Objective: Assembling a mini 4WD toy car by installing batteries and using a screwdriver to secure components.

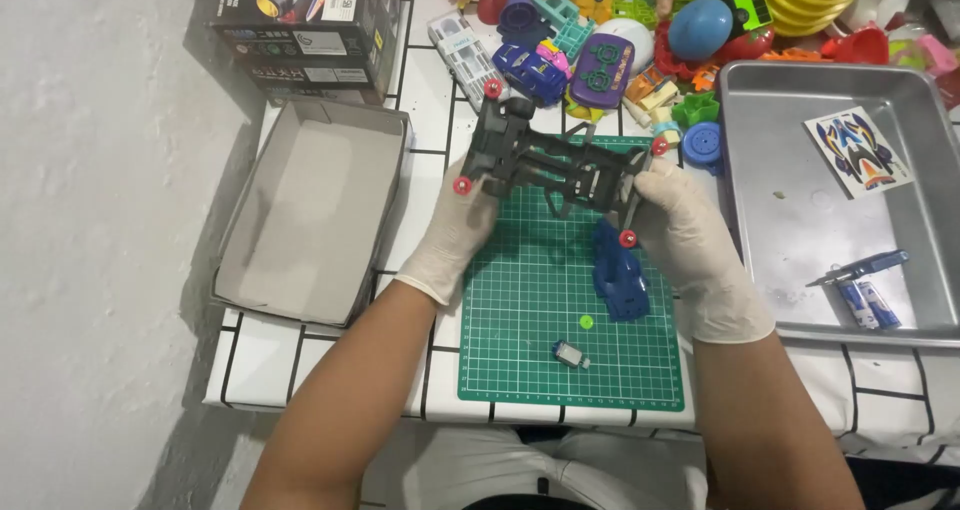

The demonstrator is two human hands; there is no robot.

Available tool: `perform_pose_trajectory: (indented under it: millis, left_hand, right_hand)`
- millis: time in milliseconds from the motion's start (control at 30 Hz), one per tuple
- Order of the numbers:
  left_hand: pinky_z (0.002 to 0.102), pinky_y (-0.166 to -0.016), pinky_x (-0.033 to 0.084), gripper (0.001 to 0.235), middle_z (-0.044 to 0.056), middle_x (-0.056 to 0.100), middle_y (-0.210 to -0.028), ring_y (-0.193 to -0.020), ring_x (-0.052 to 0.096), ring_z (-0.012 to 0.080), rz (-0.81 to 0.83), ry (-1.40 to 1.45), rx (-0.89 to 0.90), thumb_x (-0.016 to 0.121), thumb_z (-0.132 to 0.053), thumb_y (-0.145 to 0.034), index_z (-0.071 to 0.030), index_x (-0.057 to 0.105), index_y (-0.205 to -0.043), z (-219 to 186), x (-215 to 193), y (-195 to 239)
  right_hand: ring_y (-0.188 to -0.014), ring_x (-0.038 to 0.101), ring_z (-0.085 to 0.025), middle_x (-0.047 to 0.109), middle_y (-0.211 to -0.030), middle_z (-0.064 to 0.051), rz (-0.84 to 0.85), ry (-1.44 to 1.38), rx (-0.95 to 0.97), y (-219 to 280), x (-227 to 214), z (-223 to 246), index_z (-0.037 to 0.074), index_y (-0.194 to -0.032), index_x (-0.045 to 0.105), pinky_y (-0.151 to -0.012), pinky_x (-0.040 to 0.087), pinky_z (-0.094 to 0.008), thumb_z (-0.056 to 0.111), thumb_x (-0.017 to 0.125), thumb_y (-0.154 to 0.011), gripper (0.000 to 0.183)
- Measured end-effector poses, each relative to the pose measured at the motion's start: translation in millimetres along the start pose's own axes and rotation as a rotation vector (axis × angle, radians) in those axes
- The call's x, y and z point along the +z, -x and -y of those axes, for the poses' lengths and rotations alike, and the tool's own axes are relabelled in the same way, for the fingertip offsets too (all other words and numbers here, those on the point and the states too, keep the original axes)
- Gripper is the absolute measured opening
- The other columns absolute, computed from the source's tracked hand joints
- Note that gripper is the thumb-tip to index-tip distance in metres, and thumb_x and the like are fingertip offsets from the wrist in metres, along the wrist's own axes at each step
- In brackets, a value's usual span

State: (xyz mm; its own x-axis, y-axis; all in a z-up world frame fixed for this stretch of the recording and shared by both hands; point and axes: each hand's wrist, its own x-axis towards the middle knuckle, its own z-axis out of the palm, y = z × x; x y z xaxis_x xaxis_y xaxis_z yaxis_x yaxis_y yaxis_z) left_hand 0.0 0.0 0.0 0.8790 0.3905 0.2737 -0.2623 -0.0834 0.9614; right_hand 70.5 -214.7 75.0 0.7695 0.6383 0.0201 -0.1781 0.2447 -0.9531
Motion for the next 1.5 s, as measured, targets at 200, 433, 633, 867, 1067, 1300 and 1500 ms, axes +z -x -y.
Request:
perform_pose_trajectory:
  millis: [200,433,633,867,1067,1300,1500]
  left_hand:
    - [0.029,-0.087,0.053,0.050,0.010,0.079,-0.101,-0.096,0.075,0.0181,0.123,0.372,-0.293,0.047,-0.055,-0.099,-0.013,0.073,-0.107,-37,-23,-9]
    - [0.045,-0.092,0.054,0.038,0.017,0.076,-0.099,-0.093,0.073,0.0323,0.449,-0.294,-0.413,0.076,-0.028,-0.086,-0.004,0.073,-0.115,-125,-12,27]
    - [0.032,-0.075,0.052,0.034,0.005,0.071,-0.082,-0.077,0.066,0.0197,0.335,-0.420,-0.363,0.077,-0.011,-0.082,-0.009,0.073,-0.116,-112,-6,43]
    - [0.034,-0.076,0.054,0.031,0.004,0.069,-0.077,-0.076,0.066,0.0204,0.246,-0.468,-0.323,0.073,-0.012,-0.085,-0.014,0.073,-0.116,-118,5,52]
    - [0.034,-0.069,0.055,0.028,0.003,0.072,-0.074,-0.071,0.071,0.0217,0.146,-0.721,-0.273,0.074,-0.021,-0.086,-0.019,0.075,-0.114,-92,6,50]
    - [0.042,-0.076,0.060,0.032,0.010,0.076,-0.084,-0.082,0.076,0.0274,0.162,-0.958,-0.276,0.070,-0.018,-0.086,-0.011,0.073,-0.117,-87,22,51]
    - [0.048,-0.084,0.059,0.036,0.017,0.072,-0.092,-0.091,0.074,0.0347,0.167,-1.116,-0.170,0.070,-0.017,-0.090,-0.002,0.070,-0.123,-90,33,58]
  right_hand:
    - [-0.064,0.052,-0.011,0.057,-0.072,0.001,0.090,0.207,0.180,-8,-39,-27,0.011,-0.084,0.068,-0.063,0.042,-0.027,0.019,0.064,-0.094,0.013]
    - [-0.057,0.050,-0.011,0.056,-0.063,0.001,0.232,0.439,0.262,-10,-33,-26,0.013,-0.070,0.067,-0.057,0.038,-0.026,0.023,0.064,-0.093,0.025]
    - [-0.058,0.053,-0.011,0.061,-0.063,0.000,0.220,0.477,0.165,-13,-37,-31,0.013,-0.072,0.069,-0.058,0.042,-0.025,0.022,0.068,-0.096,0.026]
    - [-0.067,0.055,-0.012,0.058,-0.068,0.002,0.119,0.539,0.086,-10,-34,-32,0.014,-0.077,0.069,-0.069,0.041,-0.025,0.033,0.068,-0.103,0.032]
    - [-0.078,0.051,-0.014,0.057,-0.075,0.001,-0.178,0.702,-0.225,-22,-47,-32,0.018,-0.087,0.066,-0.076,0.041,-0.028,0.040,0.066,-0.111,0.032]
    - [-0.086,0.065,-0.013,0.066,-0.085,-0.004,-0.289,0.651,-0.546,-20,-40,-27,0.013,-0.102,0.062,-0.084,0.053,-0.030,0.006,0.065,-0.100,0.008]
    - [-0.088,0.058,-0.013,0.056,-0.087,-0.002,-0.305,0.612,-0.613,-15,-29,-24,0.011,-0.104,0.059,-0.088,0.052,-0.029,-0.010,0.053,-0.088,0.028]
